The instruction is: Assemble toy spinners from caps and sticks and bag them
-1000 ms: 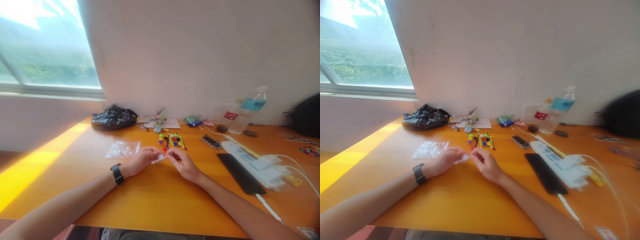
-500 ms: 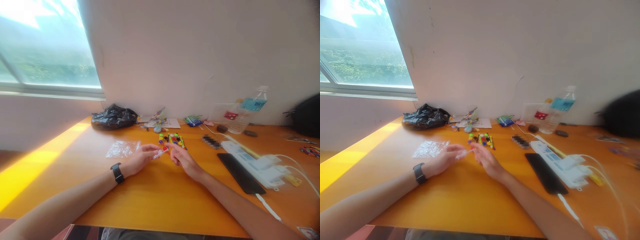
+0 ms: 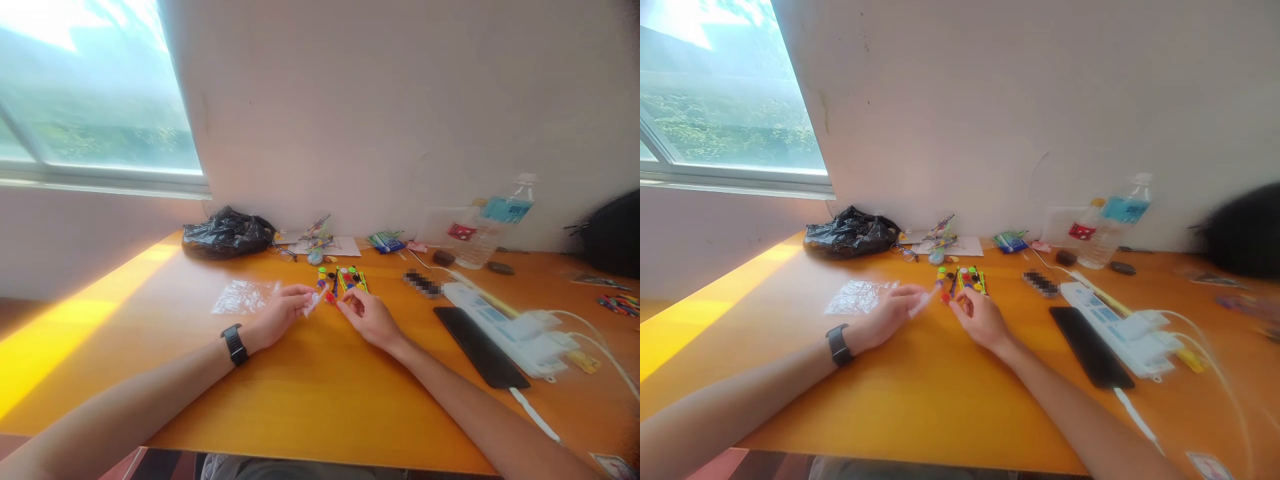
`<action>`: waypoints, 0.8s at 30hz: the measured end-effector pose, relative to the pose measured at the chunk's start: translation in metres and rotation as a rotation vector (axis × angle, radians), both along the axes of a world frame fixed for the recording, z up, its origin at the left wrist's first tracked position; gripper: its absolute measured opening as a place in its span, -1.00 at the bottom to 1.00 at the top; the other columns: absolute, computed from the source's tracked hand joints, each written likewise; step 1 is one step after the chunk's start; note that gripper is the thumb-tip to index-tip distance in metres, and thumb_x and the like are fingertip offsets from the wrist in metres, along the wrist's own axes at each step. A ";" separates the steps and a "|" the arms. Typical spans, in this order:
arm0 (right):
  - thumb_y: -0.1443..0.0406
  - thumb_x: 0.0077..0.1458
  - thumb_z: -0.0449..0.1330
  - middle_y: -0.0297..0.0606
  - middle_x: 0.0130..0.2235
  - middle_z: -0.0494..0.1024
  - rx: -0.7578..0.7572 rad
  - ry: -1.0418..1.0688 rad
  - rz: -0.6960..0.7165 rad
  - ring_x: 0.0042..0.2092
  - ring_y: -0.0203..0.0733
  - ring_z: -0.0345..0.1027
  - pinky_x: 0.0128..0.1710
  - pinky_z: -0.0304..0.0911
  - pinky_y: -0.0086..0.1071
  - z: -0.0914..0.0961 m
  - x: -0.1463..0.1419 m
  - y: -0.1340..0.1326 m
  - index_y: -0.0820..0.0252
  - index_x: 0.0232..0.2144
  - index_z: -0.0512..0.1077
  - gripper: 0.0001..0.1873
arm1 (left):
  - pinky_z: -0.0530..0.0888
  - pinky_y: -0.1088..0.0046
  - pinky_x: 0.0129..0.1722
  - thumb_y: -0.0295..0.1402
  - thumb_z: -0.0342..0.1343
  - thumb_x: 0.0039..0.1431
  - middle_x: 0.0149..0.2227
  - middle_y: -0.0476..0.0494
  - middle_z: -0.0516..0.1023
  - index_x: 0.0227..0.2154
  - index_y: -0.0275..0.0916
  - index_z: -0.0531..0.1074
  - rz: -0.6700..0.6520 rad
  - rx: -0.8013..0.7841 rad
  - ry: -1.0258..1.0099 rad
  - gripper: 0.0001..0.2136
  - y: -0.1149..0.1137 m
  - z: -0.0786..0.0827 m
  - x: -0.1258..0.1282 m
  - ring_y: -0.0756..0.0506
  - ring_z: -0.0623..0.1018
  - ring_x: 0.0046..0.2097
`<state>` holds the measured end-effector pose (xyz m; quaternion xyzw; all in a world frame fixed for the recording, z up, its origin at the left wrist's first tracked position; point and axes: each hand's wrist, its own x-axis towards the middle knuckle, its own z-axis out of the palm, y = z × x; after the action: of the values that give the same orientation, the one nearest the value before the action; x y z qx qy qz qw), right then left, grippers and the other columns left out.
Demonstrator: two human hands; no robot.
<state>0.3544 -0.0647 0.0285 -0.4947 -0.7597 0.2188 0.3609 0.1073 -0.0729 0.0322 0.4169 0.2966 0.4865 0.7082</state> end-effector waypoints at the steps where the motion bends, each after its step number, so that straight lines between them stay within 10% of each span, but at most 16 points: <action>1: 0.02 0.24 0.25 -0.39 -0.53 0.37 -0.004 -0.034 -0.012 -0.47 -0.20 0.25 -0.44 0.09 -0.34 -0.001 0.000 0.000 0.08 -0.31 0.46 -0.72 | 0.39 0.48 -0.23 -0.40 0.41 0.06 -0.36 -0.08 0.55 -0.28 -0.31 0.59 0.007 -0.003 -0.004 -0.82 0.001 -0.002 0.000 0.01 0.50 -0.31; 24: 0.10 0.14 0.27 -0.35 -0.46 0.42 -0.249 0.255 0.173 -0.43 -0.25 0.24 -0.40 0.09 -0.36 0.004 -0.005 0.002 0.18 -0.46 0.43 -0.71 | 0.40 0.46 -0.23 -0.40 0.30 0.11 -0.33 -0.10 0.55 -0.35 -0.30 0.55 0.062 0.004 -0.034 -0.91 0.004 -0.003 -0.003 -0.01 0.48 -0.32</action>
<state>0.3496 -0.0632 0.0324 -0.4365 -0.7146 0.4023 0.3702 0.1039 -0.0693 0.0296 0.4006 0.2965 0.5157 0.6968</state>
